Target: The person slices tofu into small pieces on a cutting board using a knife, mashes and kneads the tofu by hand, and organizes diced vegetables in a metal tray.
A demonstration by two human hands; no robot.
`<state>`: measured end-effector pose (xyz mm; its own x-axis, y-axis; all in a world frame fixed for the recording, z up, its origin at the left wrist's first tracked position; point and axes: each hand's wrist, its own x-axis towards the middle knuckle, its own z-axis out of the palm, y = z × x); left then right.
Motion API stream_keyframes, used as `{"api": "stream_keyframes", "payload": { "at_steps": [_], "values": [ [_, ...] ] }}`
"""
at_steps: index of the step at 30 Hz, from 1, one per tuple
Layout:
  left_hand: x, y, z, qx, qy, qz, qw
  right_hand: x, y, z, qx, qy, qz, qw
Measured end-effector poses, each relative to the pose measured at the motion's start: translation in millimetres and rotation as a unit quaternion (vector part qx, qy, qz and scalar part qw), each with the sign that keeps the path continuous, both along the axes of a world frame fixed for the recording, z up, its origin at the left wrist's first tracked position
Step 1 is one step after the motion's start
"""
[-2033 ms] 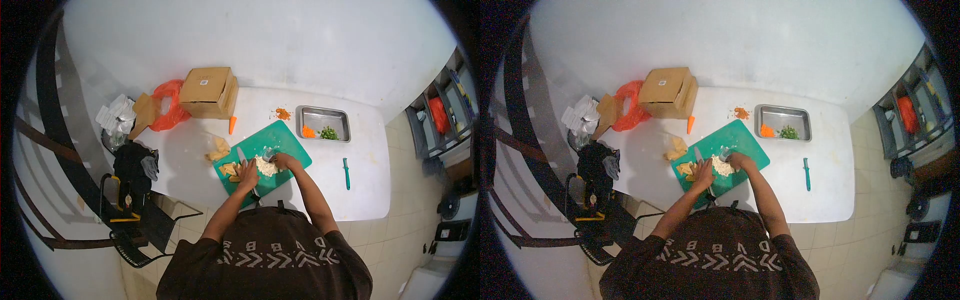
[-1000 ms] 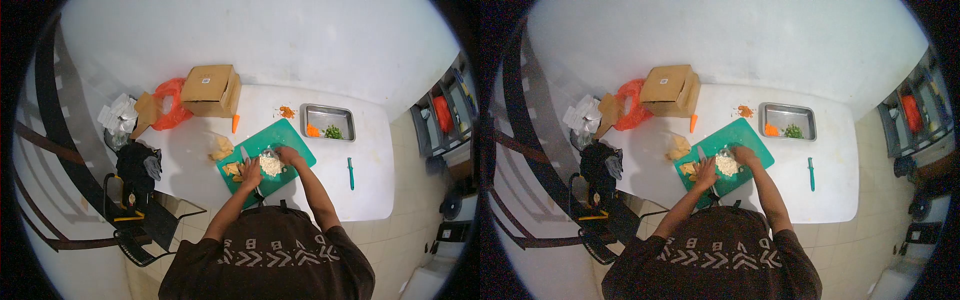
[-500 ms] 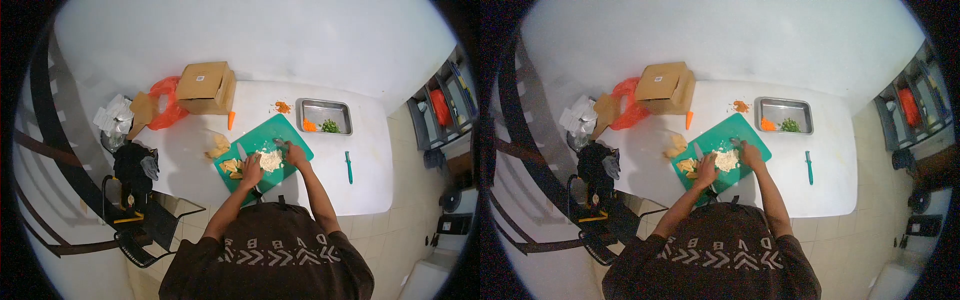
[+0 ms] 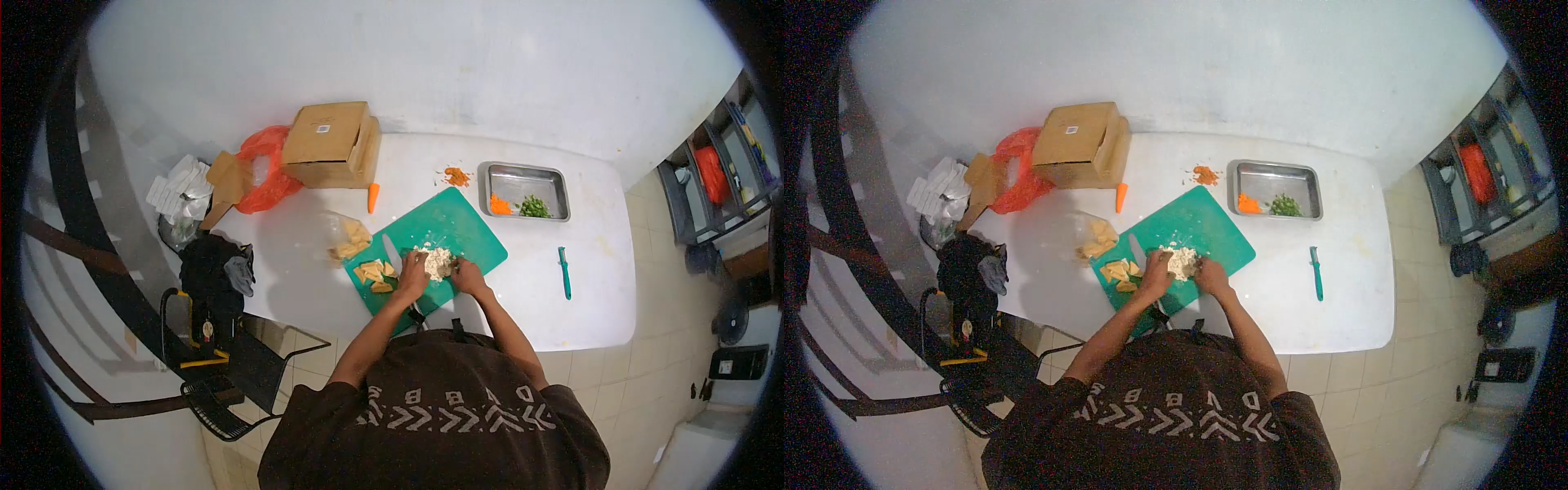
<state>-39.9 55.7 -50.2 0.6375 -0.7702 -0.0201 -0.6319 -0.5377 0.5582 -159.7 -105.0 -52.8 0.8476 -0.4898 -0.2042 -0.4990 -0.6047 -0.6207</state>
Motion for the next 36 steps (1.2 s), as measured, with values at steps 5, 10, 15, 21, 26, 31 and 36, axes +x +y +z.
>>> {"api": "stream_keyframes", "payload": {
  "at_steps": [5,10,15,21,26,31,36],
  "values": [
    [1.0,2.7,-0.1,-0.036,0.025,0.016,0.999,-1.0,-3.5,3.3,0.149,-0.042,-0.042,0.987],
    [-2.4,4.5,8.5,-0.04,0.009,0.032,0.999,-3.3,7.9,37.7,0.098,-0.115,-0.041,0.988],
    [-4.2,6.0,10.7,-0.027,-0.006,0.049,0.998,-10.5,16.7,47.2,-0.067,-0.081,0.013,0.994],
    [-3.8,7.3,7.5,-0.012,0.0,0.05,0.999,-17.4,10.7,21.7,-0.14,-0.054,0.018,0.989],
    [-4.1,7.8,3.6,-0.009,-0.001,0.043,0.999,-17.3,11.7,24.8,-0.107,-0.055,-0.012,0.993],
    [-11.0,6.8,26.8,0.015,-0.074,-0.029,0.997,-21.4,15.0,26.2,-0.069,-0.032,-0.056,0.996],
    [-23.8,1.4,21.6,0.083,-0.147,-0.115,0.979,-21.4,9.1,8.0,0.028,-0.082,-0.12,0.989]
  ]
}}
